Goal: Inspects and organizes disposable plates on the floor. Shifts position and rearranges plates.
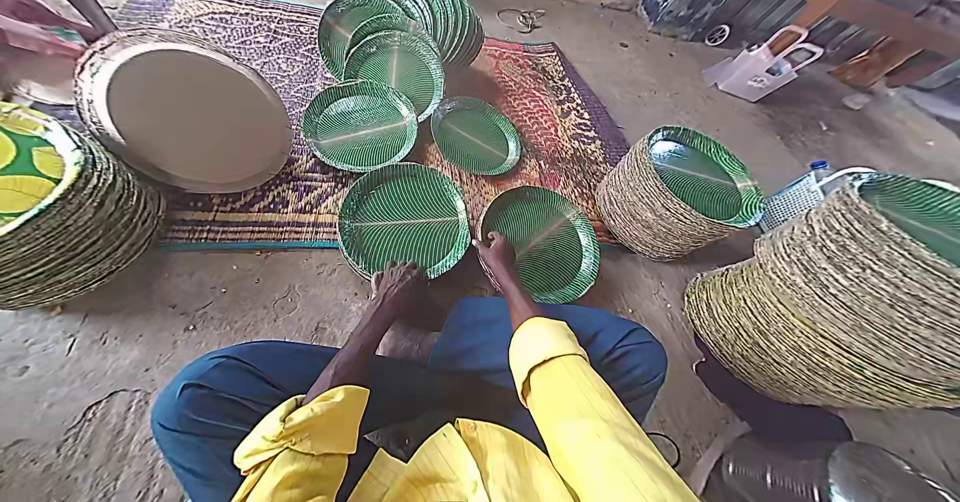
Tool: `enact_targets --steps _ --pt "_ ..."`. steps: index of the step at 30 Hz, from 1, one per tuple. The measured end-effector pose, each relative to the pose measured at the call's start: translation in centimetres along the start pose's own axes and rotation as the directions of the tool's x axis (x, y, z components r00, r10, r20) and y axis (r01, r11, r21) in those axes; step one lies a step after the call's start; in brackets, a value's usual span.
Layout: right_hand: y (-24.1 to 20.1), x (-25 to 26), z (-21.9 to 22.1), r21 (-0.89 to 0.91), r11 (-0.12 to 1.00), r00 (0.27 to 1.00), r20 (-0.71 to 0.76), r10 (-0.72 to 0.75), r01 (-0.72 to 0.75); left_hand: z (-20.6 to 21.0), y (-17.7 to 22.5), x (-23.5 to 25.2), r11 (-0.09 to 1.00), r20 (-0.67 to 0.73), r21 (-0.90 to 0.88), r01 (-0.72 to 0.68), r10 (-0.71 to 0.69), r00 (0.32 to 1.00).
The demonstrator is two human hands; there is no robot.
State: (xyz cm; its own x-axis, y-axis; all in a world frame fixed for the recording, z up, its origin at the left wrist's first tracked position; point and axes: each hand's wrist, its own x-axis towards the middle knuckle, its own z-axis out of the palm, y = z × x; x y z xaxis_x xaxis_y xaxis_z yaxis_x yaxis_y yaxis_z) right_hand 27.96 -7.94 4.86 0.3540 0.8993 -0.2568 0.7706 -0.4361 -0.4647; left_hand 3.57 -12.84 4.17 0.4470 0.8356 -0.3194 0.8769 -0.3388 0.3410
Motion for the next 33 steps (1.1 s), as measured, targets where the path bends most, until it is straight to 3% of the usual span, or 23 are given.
enact_targets --steps 8,13,15,16,17,18,19,20,21,22,23,24,26,27,28,30,31,33 --pt "0.6 0.6 -0.3 0.076 0.997 1.000 -0.009 0.018 -0.017 0.5 0.2 0.2 0.995 -0.190 -0.045 -0.087 0.077 0.979" --pt "0.6 0.8 -1.4 0.147 0.987 0.993 -0.088 0.073 -0.059 1.5 0.7 0.1 0.999 0.004 0.029 -0.021 0.021 1.000" --pt "-0.9 -0.1 -2.9 0.167 0.985 0.982 -0.189 -0.018 0.050 1.2 0.3 0.0 0.999 -0.019 0.003 -0.039 0.039 0.999" --pt "-1.7 -0.8 -3.4 0.172 0.971 0.963 -0.244 -0.119 0.163 0.8 0.1 -0.3 0.996 -0.112 -0.049 -0.073 0.067 0.992" --pt "-2.3 -1.5 -3.2 0.168 0.932 0.914 -0.312 -0.259 0.321 0.5 -0.1 -0.7 0.985 -0.269 -0.105 -0.135 0.103 0.958" --pt "-2.7 -1.8 -2.5 0.151 0.859 0.836 -0.362 -0.412 0.489 0.5 -0.2 -1.0 0.970 -0.477 -0.112 -0.218 0.140 0.868" --pt "-3.5 -1.8 -1.4 0.126 0.754 0.730 -0.397 -0.557 0.644 0.3 -0.2 -0.8 0.951 -0.689 -0.068 -0.302 0.174 0.704" --pt "-4.6 -2.0 -0.2 0.090 0.650 0.627 -0.390 -0.675 0.755 -0.3 0.0 -0.4 0.938 -0.815 -0.011 -0.347 0.193 0.546" --pt "-5.8 -2.8 0.9 0.076 0.588 0.582 -0.290 -0.760 0.806 -0.9 0.2 -0.3 0.934 -0.881 0.053 -0.353 0.211 0.424" --pt "-6.9 -3.9 2.0 0.078 0.575 0.580 -0.133 -0.803 0.814 -1.3 0.2 -0.3 0.936 -0.903 0.103 -0.336 0.229 0.362" --pt "-7.9 -5.4 2.9 0.101 0.617 0.615 0.058 -0.786 0.780 -1.3 0.1 -0.4 0.943 -0.900 0.128 -0.308 0.241 0.364" --pt "-8.5 -6.7 3.6 0.117 0.677 0.639 0.244 -0.729 0.727 -1.1 -0.1 -0.6 0.954 -0.874 0.125 -0.273 0.236 0.425" --pt "-7.8 -7.6 5.8 0.072 0.712 0.623 0.428 -0.655 0.699 -0.5 -0.5 -1.2 0.985 -0.710 0.037 -0.168 0.144 0.690" --pt "-7.0 -7.5 6.5 0.049 0.675 0.589 0.443 -0.676 0.737 -0.4 -0.9 -1.4 0.997 -0.544 -0.010 -0.076 0.058 0.837" --pt "-6.4 -7.1 6.6 0.038 0.635 0.555 0.446 -0.702 0.772 -0.4 -1.2 -1.3 0.999 -0.328 -0.032 0.033 -0.041 0.944" --pt "-5.0 -5.0 5.3 0.019 0.591 0.521 0.450 -0.725 0.806 -0.7 -1.2 -0.8 0.991 -0.007 0.027 0.132 -0.132 0.991" --pt "-4.3 -4.2 3.8 0.001 0.649 0.584 0.434 -0.686 0.761 -0.6 -1.0 -0.5 0.990 0.061 0.062 0.126 -0.129 0.990" --pt "-2.9 -2.0 1.1 0.001 0.804 0.781 0.237 -0.578 0.594 -0.8 -0.3 -0.2 0.989 0.098 0.095 0.113 -0.122 0.988"
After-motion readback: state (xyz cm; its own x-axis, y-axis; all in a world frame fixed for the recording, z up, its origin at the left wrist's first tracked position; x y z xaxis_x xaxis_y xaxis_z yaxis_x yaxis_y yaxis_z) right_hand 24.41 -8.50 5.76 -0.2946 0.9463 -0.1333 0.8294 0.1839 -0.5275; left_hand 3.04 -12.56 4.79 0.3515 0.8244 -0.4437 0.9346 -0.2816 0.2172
